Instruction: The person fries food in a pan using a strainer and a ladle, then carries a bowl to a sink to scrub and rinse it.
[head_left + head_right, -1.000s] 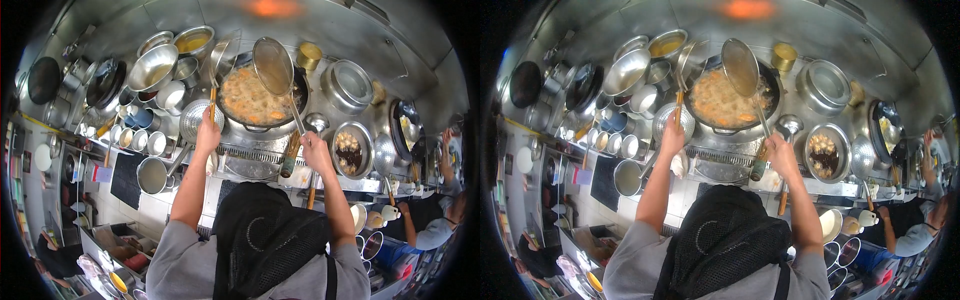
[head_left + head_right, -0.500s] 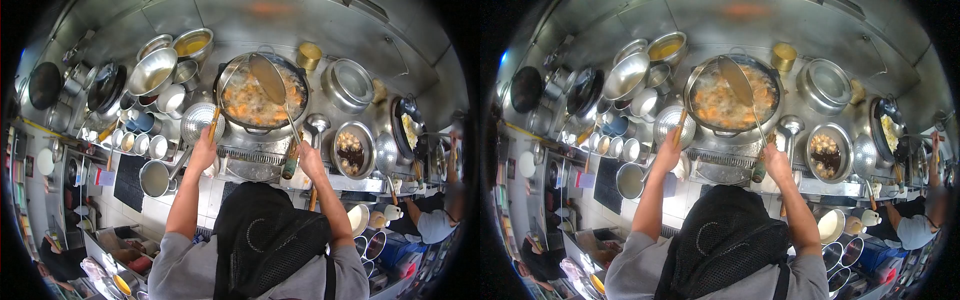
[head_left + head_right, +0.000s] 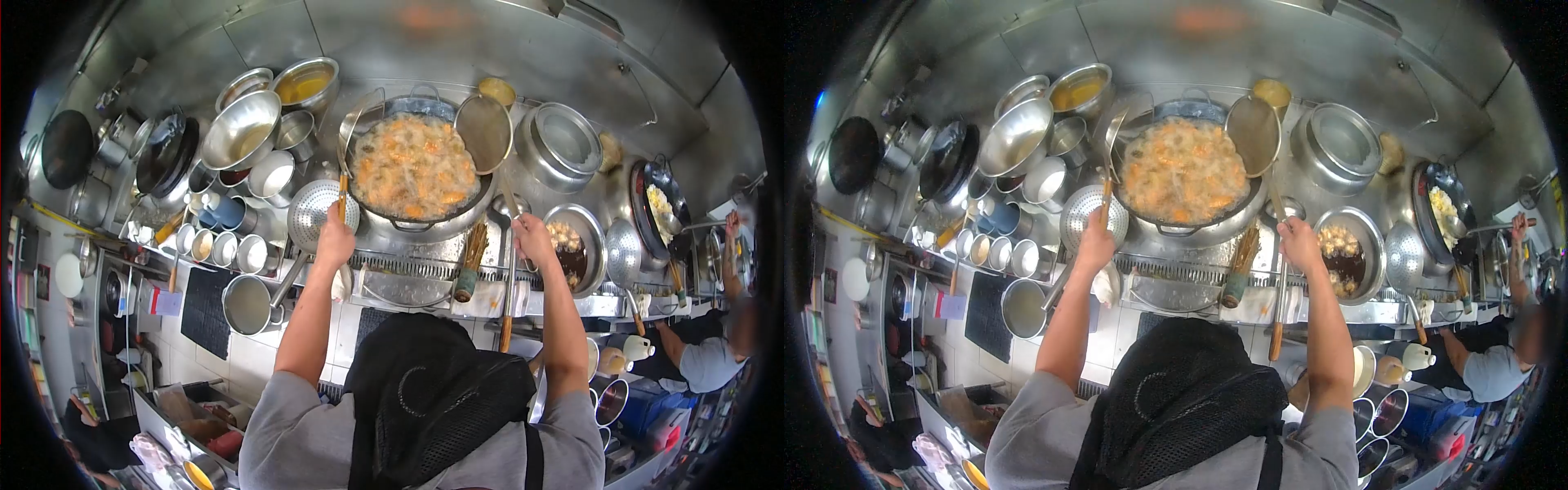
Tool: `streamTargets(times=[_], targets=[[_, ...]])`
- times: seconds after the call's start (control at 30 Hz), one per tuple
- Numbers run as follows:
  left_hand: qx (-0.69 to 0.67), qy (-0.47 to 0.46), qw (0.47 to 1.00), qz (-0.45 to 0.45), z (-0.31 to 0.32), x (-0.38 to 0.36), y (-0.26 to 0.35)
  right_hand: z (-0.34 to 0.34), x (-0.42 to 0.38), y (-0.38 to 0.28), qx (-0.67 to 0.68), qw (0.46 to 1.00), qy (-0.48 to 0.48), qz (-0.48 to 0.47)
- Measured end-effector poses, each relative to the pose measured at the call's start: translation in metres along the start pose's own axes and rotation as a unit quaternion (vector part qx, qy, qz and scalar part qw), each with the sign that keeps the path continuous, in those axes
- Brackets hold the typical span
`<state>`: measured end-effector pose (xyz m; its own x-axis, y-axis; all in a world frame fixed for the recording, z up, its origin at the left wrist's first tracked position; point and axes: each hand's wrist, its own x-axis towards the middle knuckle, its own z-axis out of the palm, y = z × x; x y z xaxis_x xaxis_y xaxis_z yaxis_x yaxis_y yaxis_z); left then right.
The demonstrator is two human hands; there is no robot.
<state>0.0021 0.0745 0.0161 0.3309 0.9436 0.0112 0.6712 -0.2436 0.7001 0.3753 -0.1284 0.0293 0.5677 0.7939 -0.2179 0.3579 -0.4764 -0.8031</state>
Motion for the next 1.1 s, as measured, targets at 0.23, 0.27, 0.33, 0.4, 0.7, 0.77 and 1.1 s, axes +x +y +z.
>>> streamTargets(times=[0.23,0.27,0.33,0.4,0.7,0.77,1.1], targets=[[-0.323,-0.16,0.92,-0.156,0.023,0.005,0.019,0.035,0.048,0.011,0.302,0.933,-0.168,0.103],[-0.39,-0.181,0.886,-0.173,0.029,0.004,0.019,0.042,0.048,0.008,0.325,0.921,-0.189,0.104],[-0.406,-0.183,0.878,-0.173,0.025,0.003,0.03,0.052,0.048,0.006,0.332,0.921,-0.182,0.091],[-0.432,-0.2,0.863,-0.172,0.025,0.01,0.02,0.059,0.047,0.0,0.342,0.924,-0.161,0.064],[0.026,0.011,0.999,0.023,0.023,-0.016,0.031,0.052,-0.017,-0.058,0.08,0.995,-0.058,-0.015],[0.024,0.024,0.999,0.003,0.022,-0.024,0.031,0.053,-0.03,-0.071,0.028,0.998,-0.044,-0.023],[-0.11,0.021,0.993,0.047,0.051,-0.008,-0.007,0.073,-0.059,-0.075,-0.084,0.987,0.007,-0.136]])
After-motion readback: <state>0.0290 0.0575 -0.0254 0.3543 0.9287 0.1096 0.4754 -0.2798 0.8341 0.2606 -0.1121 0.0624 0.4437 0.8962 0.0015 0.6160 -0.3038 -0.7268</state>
